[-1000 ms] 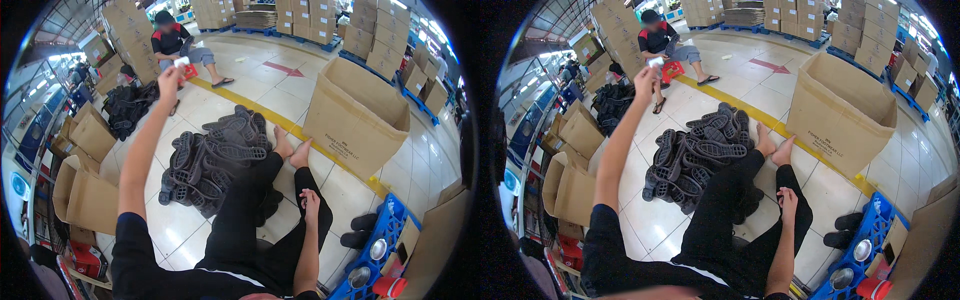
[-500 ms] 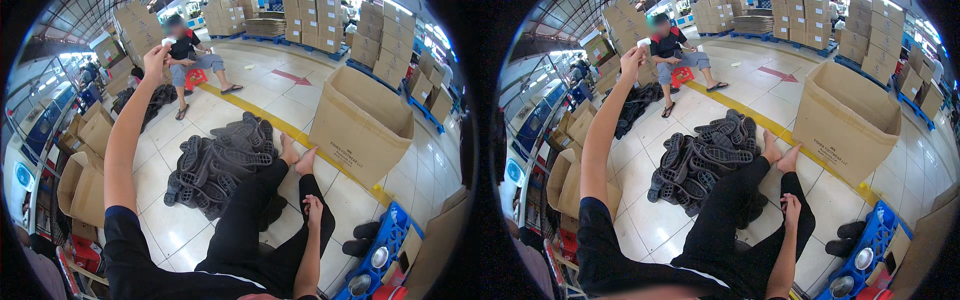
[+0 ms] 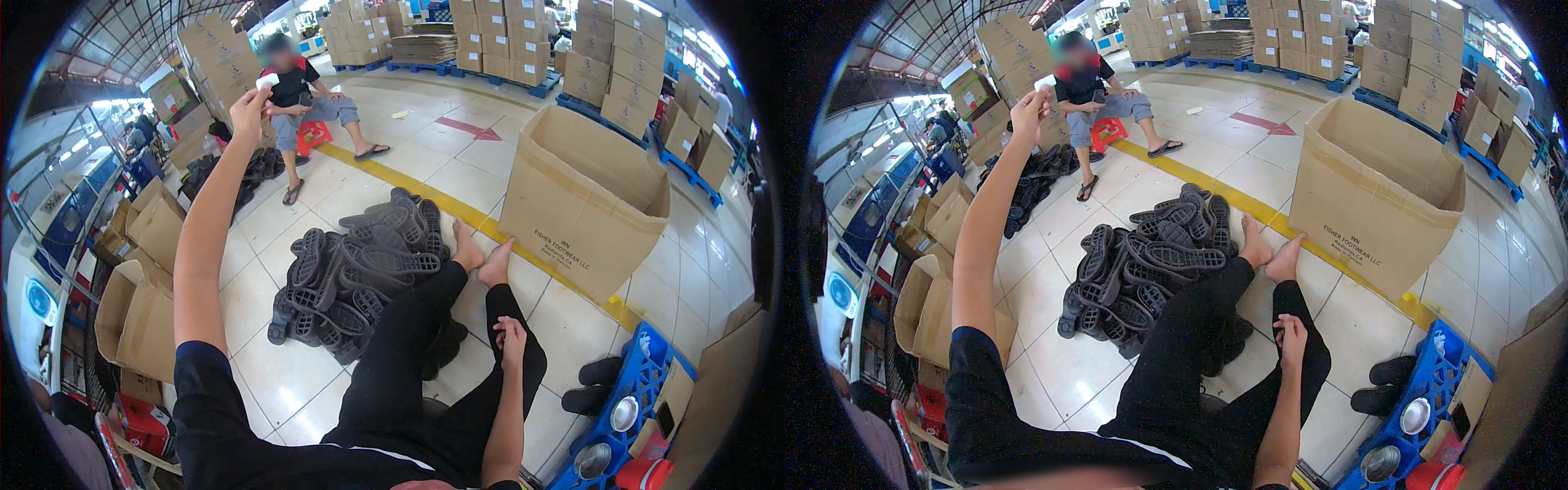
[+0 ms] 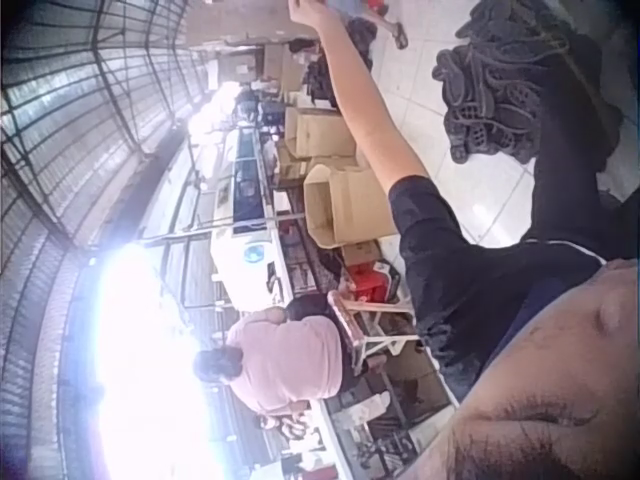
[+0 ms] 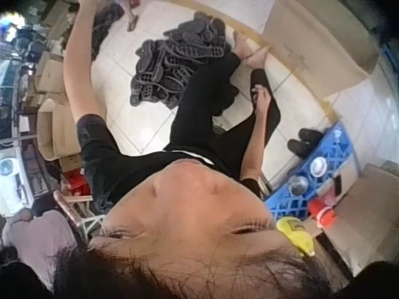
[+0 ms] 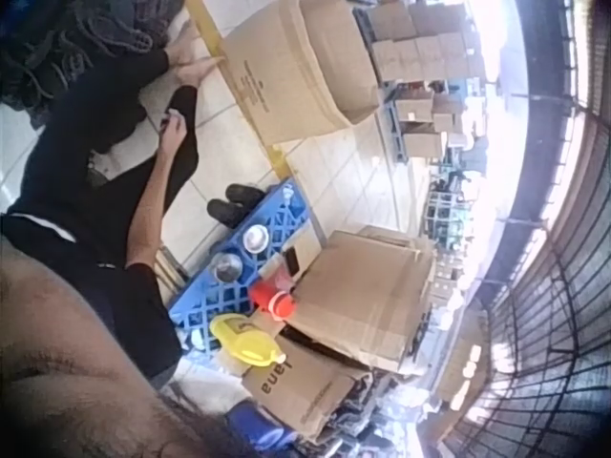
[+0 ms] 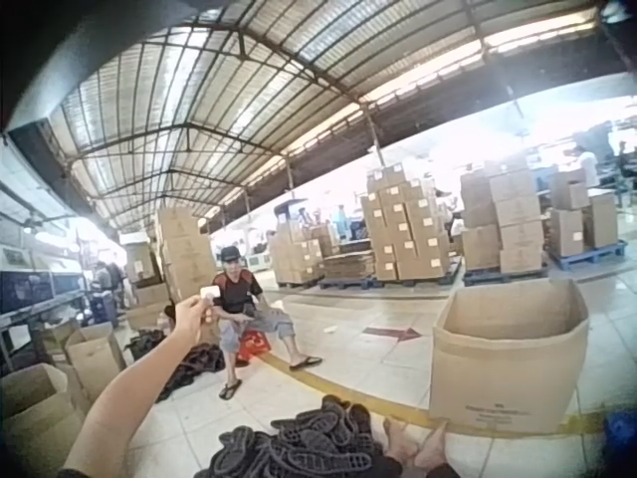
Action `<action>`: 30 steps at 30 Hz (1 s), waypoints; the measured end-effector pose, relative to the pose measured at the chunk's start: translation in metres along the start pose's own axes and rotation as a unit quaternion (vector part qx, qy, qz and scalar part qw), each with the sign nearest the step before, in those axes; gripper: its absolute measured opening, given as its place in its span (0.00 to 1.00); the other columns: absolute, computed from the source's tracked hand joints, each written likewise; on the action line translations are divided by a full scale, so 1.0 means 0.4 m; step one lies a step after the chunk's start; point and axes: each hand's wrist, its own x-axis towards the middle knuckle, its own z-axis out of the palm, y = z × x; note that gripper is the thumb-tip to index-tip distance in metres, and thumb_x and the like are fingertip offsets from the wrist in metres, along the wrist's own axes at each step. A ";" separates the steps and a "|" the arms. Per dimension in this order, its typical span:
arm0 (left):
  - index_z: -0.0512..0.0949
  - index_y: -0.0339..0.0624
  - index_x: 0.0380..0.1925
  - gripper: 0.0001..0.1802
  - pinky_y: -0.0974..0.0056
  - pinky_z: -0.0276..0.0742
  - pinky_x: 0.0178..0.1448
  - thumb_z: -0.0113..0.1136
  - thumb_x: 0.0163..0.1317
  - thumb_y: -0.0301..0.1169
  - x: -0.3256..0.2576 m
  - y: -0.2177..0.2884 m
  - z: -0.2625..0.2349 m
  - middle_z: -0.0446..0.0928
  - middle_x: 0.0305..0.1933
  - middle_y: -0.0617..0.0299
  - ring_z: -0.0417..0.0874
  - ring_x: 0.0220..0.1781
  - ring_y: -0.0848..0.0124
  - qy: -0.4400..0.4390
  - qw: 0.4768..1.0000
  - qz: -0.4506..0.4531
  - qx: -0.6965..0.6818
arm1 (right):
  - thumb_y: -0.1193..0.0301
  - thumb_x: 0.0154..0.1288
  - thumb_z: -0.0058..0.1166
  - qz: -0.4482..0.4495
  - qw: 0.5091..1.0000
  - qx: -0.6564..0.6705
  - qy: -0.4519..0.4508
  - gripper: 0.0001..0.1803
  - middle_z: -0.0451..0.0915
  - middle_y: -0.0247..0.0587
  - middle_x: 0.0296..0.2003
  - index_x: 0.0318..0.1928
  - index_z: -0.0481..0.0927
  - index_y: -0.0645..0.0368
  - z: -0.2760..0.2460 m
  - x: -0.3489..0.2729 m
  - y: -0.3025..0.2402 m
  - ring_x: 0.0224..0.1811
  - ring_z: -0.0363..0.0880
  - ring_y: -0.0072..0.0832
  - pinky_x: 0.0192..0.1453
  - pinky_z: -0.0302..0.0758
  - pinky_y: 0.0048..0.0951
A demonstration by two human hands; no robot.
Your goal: The person folds a piece of cloth by hand, attaches it to a metal clip, and picks up a shoe sole.
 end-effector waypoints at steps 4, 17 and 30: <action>0.79 0.40 0.33 0.12 0.78 0.68 0.27 0.67 0.59 0.37 -0.002 0.002 0.001 0.75 0.24 0.71 0.71 0.21 0.82 0.000 1.000 -0.005 0.002 | 0.62 0.71 0.46 -0.004 1.000 0.001 -0.002 0.14 0.78 0.33 0.27 0.40 0.79 0.59 0.000 0.001 0.003 0.17 0.65 0.14 0.19 0.57 0.18; 0.79 0.42 0.31 0.12 0.77 0.67 0.27 0.67 0.59 0.38 -0.036 -0.023 0.014 0.73 0.22 0.72 0.70 0.21 0.83 -0.006 1.000 -0.020 -0.001 | 0.62 0.71 0.46 0.005 1.000 -0.003 -0.008 0.14 0.78 0.33 0.26 0.39 0.79 0.59 0.002 -0.001 0.002 0.16 0.65 0.14 0.18 0.58 0.17; 0.79 0.40 0.32 0.12 0.77 0.69 0.27 0.67 0.59 0.37 -0.029 -0.032 0.009 0.74 0.24 0.71 0.71 0.21 0.83 0.016 1.000 -0.007 -0.012 | 0.63 0.71 0.46 0.022 0.999 -0.023 -0.013 0.14 0.79 0.33 0.28 0.41 0.79 0.59 0.005 0.001 0.002 0.17 0.66 0.15 0.20 0.59 0.18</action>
